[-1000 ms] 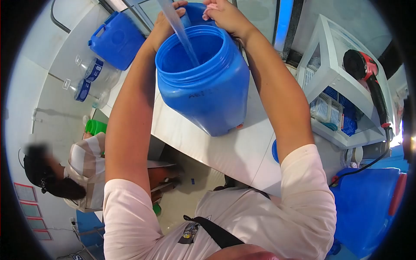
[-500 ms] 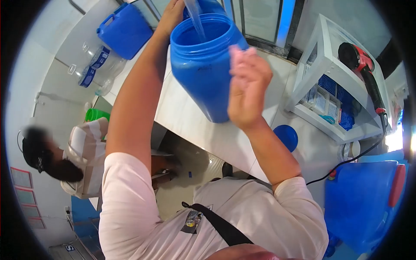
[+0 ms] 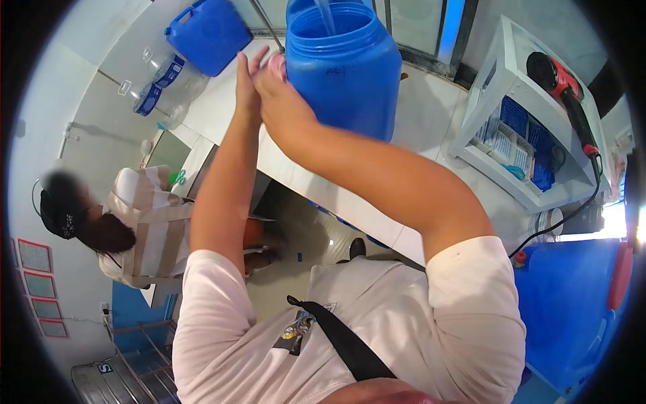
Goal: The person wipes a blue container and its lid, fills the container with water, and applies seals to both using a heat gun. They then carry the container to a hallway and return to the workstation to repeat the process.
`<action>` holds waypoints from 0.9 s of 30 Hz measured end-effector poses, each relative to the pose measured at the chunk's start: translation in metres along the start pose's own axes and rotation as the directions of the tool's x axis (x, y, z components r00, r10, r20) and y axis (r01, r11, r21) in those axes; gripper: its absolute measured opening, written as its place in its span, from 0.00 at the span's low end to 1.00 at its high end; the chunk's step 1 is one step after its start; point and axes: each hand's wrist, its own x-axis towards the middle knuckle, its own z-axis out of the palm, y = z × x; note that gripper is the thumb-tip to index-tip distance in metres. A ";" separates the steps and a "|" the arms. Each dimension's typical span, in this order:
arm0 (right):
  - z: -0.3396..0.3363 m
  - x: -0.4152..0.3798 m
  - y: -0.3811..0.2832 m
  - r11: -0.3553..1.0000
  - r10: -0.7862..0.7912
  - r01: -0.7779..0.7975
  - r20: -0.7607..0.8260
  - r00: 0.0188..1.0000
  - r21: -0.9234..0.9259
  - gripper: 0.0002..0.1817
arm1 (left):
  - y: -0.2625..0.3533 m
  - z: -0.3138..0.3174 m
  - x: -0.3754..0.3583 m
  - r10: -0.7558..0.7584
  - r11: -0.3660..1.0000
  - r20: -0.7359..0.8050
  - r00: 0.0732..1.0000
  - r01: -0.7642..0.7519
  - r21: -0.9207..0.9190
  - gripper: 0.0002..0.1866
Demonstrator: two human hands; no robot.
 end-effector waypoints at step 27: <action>0.025 -0.213 0.008 -0.561 0.804 0.434 0.339 0.488 0.705 0.09 | -0.005 0.132 -0.168 0.131 0.891 0.352 0.927 -0.266 0.368 0.12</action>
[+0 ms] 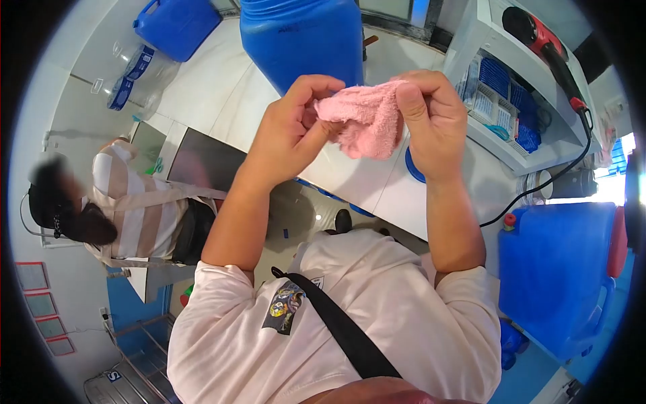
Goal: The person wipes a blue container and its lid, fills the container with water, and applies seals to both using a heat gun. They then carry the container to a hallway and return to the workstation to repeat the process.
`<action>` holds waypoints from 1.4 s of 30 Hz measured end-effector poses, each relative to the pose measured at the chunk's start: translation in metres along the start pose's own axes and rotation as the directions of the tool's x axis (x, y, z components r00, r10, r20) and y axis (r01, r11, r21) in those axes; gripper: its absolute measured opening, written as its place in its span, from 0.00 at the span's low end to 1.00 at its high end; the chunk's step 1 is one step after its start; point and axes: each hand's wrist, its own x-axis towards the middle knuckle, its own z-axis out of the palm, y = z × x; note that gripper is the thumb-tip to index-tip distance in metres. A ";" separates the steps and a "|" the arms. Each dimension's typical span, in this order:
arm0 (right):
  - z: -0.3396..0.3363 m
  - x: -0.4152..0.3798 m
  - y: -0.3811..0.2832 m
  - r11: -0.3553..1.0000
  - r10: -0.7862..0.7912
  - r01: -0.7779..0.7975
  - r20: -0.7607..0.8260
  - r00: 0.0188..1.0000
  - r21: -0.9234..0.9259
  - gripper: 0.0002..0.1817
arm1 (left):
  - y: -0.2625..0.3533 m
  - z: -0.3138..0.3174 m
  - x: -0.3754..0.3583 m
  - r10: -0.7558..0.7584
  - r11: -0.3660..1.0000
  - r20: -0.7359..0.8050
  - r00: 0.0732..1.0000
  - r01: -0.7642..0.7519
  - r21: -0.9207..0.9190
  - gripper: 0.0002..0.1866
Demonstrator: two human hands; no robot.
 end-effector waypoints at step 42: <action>0.013 0.020 0.018 0.952 0.293 -0.302 0.121 0.948 0.059 0.34 | -0.019 -0.092 0.109 0.525 0.817 -0.328 0.785 -0.358 0.452 0.23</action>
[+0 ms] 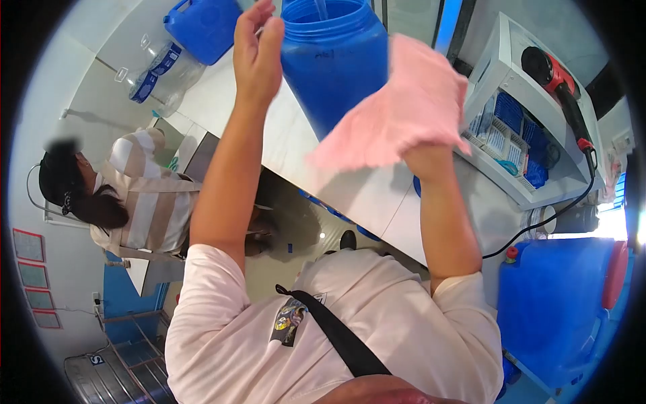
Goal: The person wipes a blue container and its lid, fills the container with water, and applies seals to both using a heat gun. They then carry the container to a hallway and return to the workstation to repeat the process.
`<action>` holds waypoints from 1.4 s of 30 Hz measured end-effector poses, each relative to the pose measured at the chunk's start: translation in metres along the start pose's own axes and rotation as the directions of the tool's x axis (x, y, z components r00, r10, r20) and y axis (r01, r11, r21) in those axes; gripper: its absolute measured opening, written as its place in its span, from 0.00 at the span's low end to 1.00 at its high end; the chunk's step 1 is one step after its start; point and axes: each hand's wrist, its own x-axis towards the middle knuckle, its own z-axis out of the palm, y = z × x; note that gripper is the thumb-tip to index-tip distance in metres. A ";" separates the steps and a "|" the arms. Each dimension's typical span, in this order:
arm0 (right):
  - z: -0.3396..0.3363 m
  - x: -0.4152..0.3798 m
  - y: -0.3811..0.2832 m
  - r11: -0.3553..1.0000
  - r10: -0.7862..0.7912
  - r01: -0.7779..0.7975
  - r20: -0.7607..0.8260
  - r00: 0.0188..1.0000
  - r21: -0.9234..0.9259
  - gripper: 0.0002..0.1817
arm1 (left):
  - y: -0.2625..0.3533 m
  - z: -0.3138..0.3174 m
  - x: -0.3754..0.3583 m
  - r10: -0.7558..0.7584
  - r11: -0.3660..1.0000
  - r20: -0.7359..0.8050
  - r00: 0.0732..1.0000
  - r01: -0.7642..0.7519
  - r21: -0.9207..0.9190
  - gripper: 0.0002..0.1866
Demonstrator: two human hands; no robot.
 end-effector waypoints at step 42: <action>-0.033 0.278 0.071 0.977 -0.129 0.152 0.151 0.980 -0.150 0.24 | -0.052 0.016 0.015 -0.407 0.667 0.305 0.861 0.508 -0.545 0.29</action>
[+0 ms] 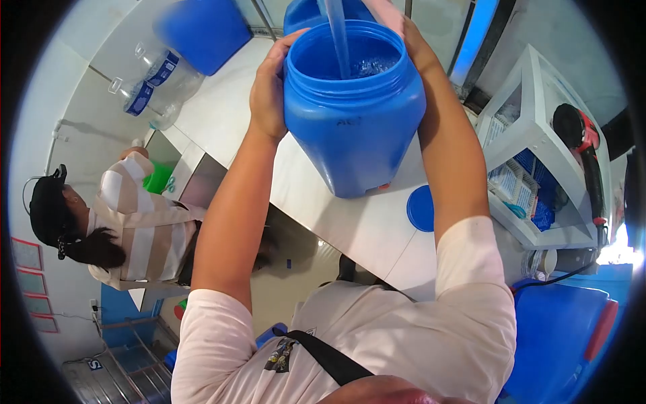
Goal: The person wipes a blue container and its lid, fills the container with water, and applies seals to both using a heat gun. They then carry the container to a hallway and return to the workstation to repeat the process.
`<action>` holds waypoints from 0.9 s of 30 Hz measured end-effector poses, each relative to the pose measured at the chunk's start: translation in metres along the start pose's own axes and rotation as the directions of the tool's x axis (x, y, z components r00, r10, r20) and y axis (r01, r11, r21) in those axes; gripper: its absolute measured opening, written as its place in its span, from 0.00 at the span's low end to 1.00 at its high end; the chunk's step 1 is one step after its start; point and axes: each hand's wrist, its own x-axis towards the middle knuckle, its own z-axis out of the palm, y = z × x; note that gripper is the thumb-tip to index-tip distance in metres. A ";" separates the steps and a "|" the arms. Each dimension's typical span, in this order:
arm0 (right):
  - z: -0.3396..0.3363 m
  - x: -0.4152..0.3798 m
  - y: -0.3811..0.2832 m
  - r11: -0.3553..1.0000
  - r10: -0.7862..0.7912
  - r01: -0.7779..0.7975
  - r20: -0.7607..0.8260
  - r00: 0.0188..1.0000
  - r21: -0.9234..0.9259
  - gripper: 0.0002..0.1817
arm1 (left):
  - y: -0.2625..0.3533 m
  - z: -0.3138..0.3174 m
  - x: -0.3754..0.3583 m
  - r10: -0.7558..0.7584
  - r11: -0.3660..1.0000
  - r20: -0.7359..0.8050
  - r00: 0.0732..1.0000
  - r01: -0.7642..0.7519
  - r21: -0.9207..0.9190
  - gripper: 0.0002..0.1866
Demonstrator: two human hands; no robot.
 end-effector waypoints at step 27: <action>-0.020 -0.283 -0.076 1.000 0.001 -0.003 0.226 0.974 0.007 0.22 | 0.013 0.005 -0.092 0.449 0.791 -0.185 0.874 -0.292 0.538 0.16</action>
